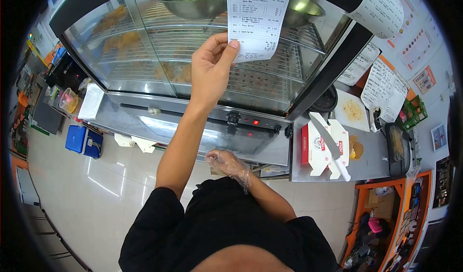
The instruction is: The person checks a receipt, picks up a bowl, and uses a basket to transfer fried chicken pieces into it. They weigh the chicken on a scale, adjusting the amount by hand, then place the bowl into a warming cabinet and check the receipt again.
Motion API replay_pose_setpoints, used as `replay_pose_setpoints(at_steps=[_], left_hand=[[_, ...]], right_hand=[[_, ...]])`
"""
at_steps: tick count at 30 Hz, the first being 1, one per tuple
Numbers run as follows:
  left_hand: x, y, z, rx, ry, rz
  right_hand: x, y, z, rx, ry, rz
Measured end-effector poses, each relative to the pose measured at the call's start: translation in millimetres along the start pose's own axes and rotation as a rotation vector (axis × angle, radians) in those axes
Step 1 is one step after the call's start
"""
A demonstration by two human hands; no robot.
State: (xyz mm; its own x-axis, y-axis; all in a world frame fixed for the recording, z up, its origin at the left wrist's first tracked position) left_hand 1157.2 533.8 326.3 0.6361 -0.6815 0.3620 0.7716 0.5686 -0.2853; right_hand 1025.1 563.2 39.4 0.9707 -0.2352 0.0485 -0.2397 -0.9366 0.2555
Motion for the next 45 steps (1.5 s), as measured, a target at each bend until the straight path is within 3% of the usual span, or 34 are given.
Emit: replay_pose_setpoints(at_steps=[3,5,9,15,17,23,45], left_hand=[[0,0,0,0.0,0.007,0.001],[0,0,0,-0.002,0.007,0.001],[-1,0,-1,-0.01,0.009,0.003],[-7,0,0,0.002,0.009,0.011],[-8,0,2,0.005,0.006,0.017],[-12,0,5,0.006,0.002,0.019],[-22,-6,6,-0.05,-0.057,0.075]], right_hand=[[1,-1,7,0.013,-0.006,-0.021],[2,-4,16,0.041,0.1,-0.018],[2,-6,23,0.057,0.02,-0.001],[0,10,2,0.058,-0.003,0.231],[1,19,-2,0.164,0.107,0.375],[-3,37,5,0.21,0.028,0.496],[-24,29,21,0.329,-0.073,0.383]])
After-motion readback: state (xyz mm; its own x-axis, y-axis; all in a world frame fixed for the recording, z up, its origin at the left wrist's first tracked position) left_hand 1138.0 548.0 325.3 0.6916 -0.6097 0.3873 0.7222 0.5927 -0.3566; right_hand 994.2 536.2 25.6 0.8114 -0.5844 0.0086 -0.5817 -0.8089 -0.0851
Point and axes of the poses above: each hand's wrist, its own x-axis towards the middle knuckle, its own y-axis out of the back of the hand, z = x × y, the point moved 2 cm from there along x, towards the middle knuckle, and after that the axes turned 9 degrees about y, right-handed, at the moved point
